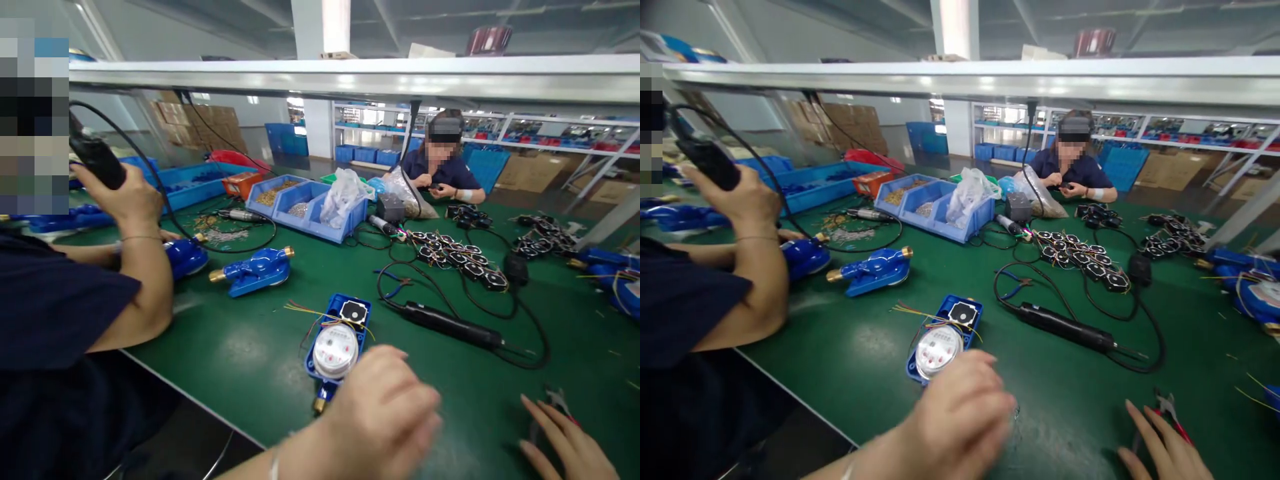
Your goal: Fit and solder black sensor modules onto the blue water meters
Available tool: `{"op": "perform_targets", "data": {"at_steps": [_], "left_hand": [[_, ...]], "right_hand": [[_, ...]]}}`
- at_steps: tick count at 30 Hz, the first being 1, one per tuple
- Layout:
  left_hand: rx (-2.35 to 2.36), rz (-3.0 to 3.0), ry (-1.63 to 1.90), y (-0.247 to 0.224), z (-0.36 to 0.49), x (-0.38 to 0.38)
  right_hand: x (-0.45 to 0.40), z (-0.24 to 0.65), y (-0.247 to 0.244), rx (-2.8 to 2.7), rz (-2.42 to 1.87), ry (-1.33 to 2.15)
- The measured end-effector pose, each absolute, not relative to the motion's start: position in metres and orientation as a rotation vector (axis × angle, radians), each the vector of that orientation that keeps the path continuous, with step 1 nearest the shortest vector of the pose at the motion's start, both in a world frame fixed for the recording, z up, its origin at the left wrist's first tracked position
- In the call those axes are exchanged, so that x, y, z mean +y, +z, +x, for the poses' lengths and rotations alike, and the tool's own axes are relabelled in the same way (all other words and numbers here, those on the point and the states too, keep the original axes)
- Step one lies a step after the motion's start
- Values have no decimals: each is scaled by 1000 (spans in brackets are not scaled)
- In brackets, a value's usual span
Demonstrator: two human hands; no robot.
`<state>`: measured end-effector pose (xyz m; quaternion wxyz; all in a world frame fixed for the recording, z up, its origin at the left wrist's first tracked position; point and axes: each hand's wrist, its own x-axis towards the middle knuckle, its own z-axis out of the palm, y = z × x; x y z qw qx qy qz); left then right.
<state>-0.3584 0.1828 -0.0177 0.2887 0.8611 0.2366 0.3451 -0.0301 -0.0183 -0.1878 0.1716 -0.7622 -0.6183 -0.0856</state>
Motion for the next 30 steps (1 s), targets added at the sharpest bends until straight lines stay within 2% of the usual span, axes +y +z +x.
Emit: {"op": "perform_targets", "data": {"at_steps": [3, 6, 11, 18, 22, 30], "left_hand": [[1038, 2084, 1044, -19, -419, 231], [1317, 1748, 1049, -35, -446, 258], [1162, 1394, 848, -56, -425, 250], [1018, 1234, 831, -63, -400, 217], [950, 1256, 750, -74, -383, 183], [895, 1475, 667, -103, -362, 147]], "right_hand": [[10, -62, -152, -1726, -2143, -219], [49, -97, -114, -1695, -2087, -93], [126, -150, -71, -1822, -1885, 87], [183, -121, -84, -1709, -1981, 1], [172, -103, -88, -1665, -2023, 4], [133, -124, -54, -1656, -1936, 48]]}}
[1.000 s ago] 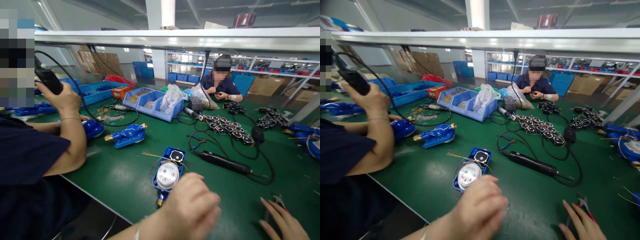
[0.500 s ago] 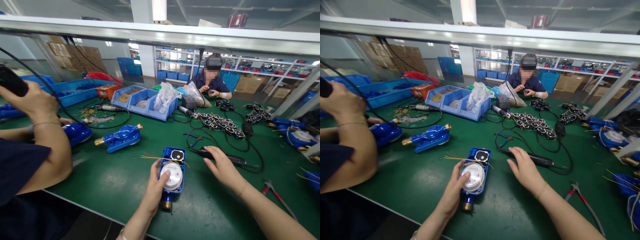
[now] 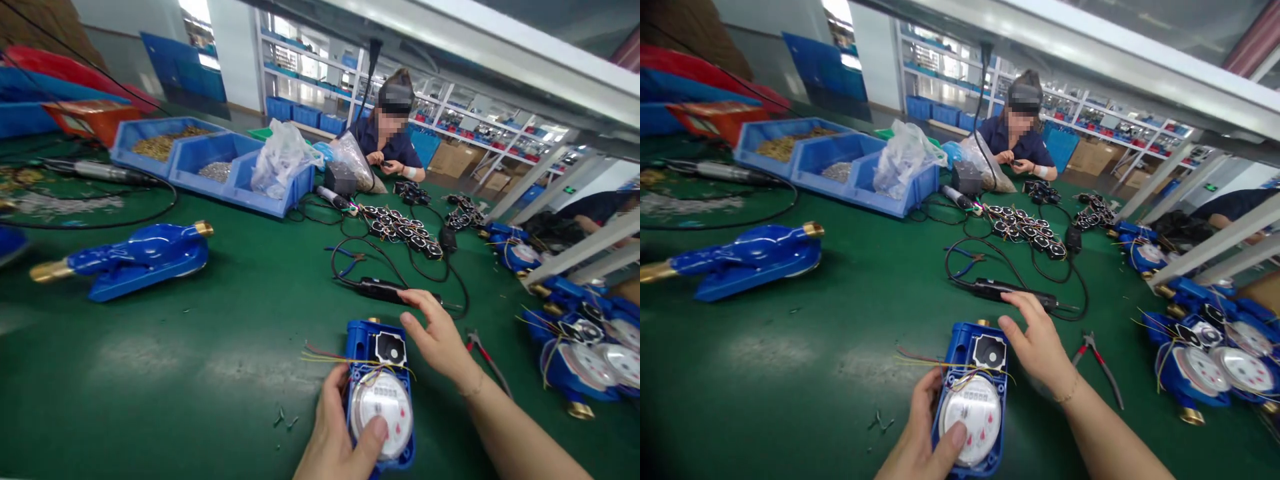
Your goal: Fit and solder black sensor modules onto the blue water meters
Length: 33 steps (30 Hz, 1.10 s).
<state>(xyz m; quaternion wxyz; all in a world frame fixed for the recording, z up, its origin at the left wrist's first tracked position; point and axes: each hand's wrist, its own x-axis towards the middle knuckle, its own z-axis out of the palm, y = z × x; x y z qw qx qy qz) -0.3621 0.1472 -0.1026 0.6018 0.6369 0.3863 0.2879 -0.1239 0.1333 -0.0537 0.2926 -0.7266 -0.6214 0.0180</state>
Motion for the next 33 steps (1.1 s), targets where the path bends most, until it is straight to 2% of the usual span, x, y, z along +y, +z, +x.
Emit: {"op": "perform_targets", "data": {"at_steps": [2, 4, 6, 10, 12, 16, 20, 26, 29, 33], "left_hand": [[952, 1820, 839, -103, -378, 156], [912, 2195, 1166, -91, -391, 165], [668, 2495, 1346, -69, -392, 172], [-49, 2962, 967, -28, -352, 174], [-16, 2876, 823, -25, -329, 172], [86, 2851, 782, -37, -311, 167], [98, 3035, 844, -47, -315, 168], [499, 3184, 971, -68, -304, 155], [576, 3278, 915, -74, -298, 147], [631, 3293, 880, -74, -297, 143]], "right_hand": [[132, -117, -57, -1642, -1975, -2], [136, -107, -65, -1671, -2023, -16], [147, -98, -75, -1739, -2074, -1], [170, -86, -89, -1825, -2203, -10], [179, -81, -92, -1850, -2266, -17], [189, -69, -90, -1937, -2328, 34], [194, -63, -88, -1980, -2340, 101], [197, -62, -87, -1905, -2292, 137], [196, -64, -74, -1766, -2218, 71], [195, -70, -32, -1398, -2010, -118]]}}
